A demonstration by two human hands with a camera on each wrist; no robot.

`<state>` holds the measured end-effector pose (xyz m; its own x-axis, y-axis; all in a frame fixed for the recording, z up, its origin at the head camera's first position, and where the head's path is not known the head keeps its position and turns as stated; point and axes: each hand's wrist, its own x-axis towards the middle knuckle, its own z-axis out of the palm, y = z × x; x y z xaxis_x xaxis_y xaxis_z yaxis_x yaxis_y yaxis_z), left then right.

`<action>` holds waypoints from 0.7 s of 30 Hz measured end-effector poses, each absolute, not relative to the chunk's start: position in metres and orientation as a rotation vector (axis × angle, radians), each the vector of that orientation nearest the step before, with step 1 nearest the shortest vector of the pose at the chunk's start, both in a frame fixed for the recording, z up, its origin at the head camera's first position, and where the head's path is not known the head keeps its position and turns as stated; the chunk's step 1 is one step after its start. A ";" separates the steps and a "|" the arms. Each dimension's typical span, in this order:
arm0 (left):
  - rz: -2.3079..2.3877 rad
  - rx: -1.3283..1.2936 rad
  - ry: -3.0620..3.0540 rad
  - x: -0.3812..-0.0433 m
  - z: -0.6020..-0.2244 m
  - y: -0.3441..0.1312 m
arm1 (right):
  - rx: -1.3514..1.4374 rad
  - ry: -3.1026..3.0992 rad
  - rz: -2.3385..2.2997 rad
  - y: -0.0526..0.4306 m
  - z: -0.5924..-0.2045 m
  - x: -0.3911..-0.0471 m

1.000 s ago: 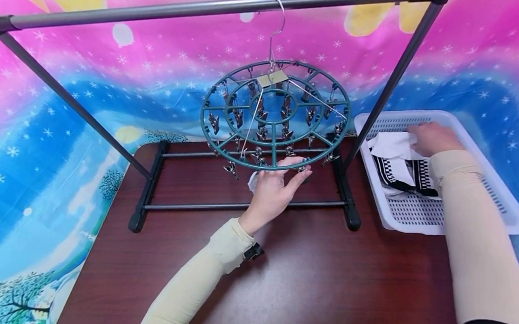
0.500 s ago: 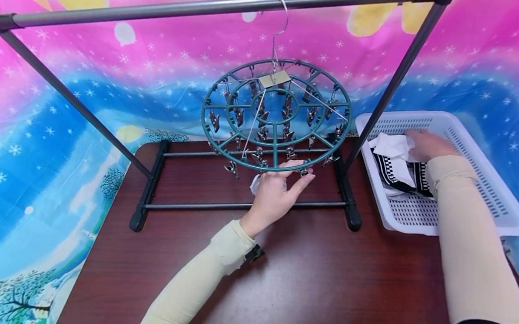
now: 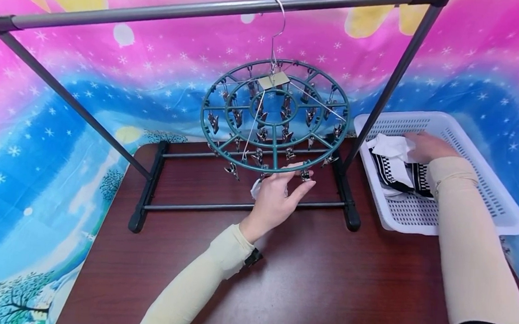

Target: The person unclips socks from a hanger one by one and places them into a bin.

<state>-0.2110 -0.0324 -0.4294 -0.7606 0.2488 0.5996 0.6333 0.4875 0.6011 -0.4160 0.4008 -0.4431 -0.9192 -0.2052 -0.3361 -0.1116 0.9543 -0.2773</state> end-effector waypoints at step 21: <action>-0.553 -0.799 -1.834 -0.182 -0.455 -0.088 | -0.468 2.886 -0.383 0.379 -0.413 -0.402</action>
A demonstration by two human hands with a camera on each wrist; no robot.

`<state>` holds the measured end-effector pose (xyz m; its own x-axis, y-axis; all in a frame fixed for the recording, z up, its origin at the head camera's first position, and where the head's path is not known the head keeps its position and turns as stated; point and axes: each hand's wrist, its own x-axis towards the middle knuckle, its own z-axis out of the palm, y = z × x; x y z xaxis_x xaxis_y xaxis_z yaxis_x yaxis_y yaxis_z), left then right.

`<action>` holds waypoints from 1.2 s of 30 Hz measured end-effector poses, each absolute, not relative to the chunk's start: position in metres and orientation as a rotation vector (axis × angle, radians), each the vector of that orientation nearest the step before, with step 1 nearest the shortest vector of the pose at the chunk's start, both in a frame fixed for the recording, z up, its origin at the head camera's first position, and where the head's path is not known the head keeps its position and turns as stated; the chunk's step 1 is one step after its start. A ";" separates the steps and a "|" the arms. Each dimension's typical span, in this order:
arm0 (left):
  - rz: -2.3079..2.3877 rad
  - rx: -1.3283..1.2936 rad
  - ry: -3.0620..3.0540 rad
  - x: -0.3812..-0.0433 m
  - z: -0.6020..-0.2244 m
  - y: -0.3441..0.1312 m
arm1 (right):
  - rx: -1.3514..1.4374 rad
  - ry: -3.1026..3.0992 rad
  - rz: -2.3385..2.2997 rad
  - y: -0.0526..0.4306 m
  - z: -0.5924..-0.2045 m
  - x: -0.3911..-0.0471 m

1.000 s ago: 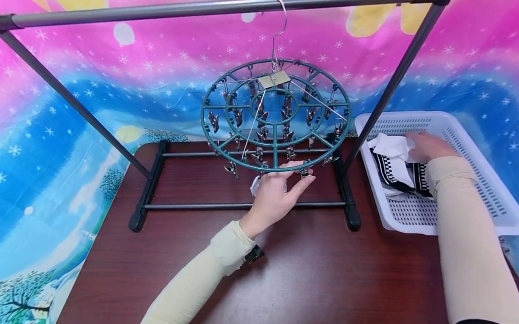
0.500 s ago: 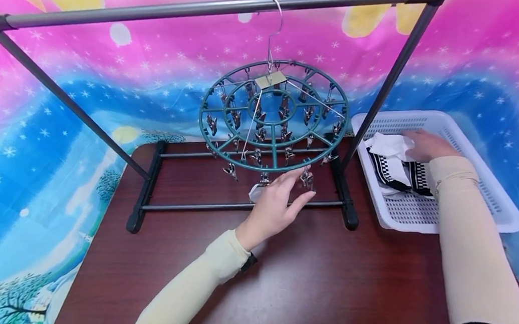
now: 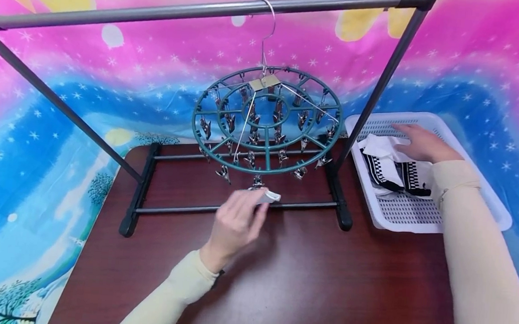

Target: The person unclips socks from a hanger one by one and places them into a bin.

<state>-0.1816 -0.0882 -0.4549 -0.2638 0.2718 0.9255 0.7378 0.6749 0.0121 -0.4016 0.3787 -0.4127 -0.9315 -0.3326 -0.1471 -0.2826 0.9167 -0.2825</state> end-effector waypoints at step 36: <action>-0.973 -0.701 -2.195 -0.199 -0.437 -0.105 | -1.108 2.630 -0.689 0.213 -0.418 -0.260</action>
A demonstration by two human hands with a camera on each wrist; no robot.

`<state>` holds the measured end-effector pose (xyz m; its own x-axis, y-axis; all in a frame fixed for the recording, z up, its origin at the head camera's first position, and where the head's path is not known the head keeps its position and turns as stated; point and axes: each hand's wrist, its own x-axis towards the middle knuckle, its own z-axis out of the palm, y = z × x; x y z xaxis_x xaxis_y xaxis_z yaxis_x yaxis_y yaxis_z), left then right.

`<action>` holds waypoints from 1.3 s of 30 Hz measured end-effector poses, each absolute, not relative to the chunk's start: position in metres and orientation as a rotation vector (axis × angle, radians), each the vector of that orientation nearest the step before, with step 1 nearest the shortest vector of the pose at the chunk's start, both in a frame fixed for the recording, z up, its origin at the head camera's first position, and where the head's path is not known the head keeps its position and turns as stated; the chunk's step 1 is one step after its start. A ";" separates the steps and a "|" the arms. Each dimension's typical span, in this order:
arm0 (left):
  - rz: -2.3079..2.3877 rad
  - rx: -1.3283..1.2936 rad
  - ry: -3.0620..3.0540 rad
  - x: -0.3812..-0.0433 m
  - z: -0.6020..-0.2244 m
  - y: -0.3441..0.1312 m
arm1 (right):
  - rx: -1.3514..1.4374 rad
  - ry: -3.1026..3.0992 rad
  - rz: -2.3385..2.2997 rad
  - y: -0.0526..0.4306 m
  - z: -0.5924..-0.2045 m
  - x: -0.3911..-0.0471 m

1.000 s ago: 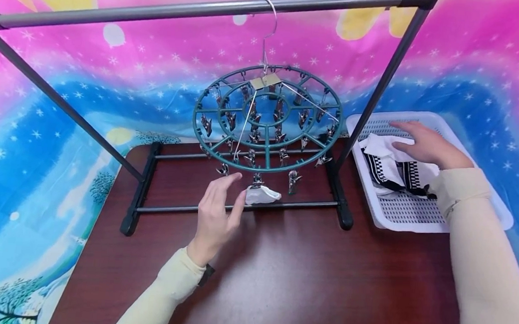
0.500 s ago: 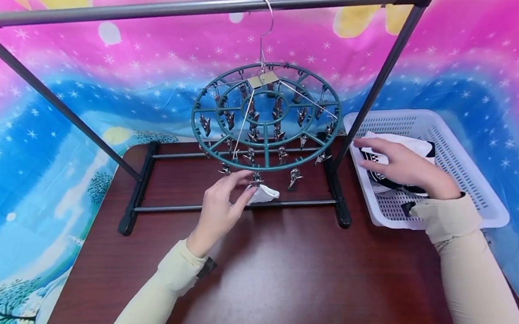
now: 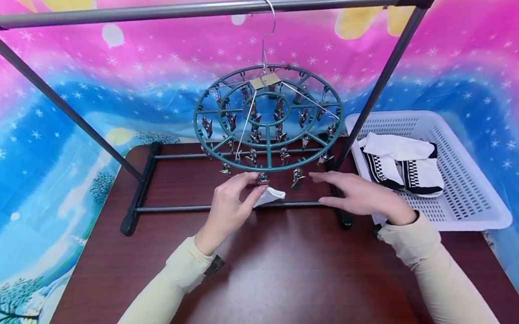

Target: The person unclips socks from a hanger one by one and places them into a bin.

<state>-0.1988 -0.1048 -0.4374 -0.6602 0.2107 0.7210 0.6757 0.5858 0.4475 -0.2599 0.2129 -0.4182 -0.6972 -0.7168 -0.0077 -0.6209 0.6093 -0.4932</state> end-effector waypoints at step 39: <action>-1.291 -0.688 -2.168 -0.198 -0.425 -0.086 | -1.029 2.133 -1.074 0.140 -0.469 -0.259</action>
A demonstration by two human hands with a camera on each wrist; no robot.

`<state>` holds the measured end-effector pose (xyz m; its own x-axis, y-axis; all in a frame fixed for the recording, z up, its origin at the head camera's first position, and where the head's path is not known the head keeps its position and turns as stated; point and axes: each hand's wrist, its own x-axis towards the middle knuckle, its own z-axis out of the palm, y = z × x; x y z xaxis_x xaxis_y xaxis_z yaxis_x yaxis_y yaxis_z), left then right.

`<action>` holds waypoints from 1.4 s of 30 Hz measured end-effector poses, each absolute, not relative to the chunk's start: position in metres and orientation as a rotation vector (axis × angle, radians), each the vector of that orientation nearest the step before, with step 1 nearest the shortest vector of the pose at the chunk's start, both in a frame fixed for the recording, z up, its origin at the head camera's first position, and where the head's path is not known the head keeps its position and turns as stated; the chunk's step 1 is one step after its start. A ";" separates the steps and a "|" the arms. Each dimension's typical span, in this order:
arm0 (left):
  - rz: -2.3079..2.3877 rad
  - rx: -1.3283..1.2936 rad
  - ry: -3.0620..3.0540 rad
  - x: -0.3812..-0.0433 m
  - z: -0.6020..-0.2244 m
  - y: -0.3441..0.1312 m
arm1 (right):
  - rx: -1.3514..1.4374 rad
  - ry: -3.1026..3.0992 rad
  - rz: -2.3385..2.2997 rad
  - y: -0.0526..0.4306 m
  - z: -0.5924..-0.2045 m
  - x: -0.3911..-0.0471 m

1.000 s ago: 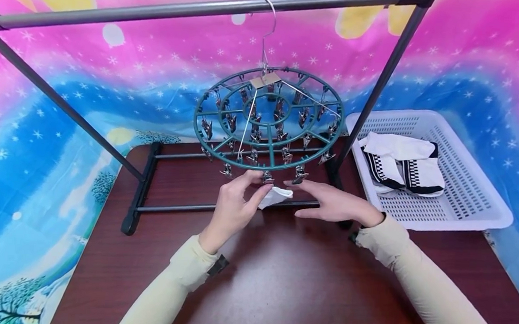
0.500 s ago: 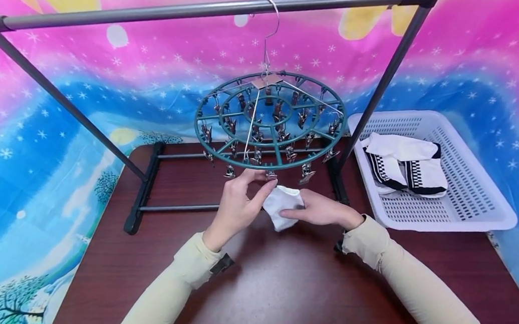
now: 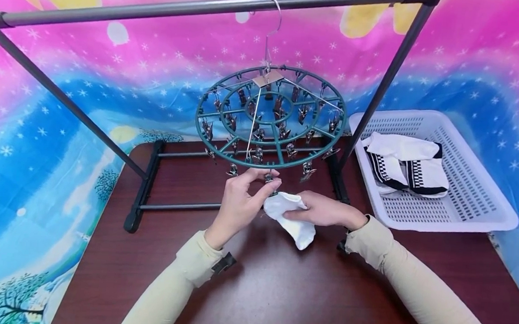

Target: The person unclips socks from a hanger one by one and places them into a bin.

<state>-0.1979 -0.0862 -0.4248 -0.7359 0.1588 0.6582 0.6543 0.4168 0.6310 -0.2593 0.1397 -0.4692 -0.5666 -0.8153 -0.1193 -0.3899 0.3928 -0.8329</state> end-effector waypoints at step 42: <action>-1.429 -0.727 -2.035 -0.199 -0.428 -0.086 | -1.075 2.213 -0.952 0.143 -0.468 -0.260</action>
<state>-0.1987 -0.0862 -0.4283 -0.7061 0.1198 0.6979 0.6971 0.2905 0.6555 -0.2596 0.1435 -0.4680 -0.5647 -0.8152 -0.1287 -0.4670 0.4442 -0.7646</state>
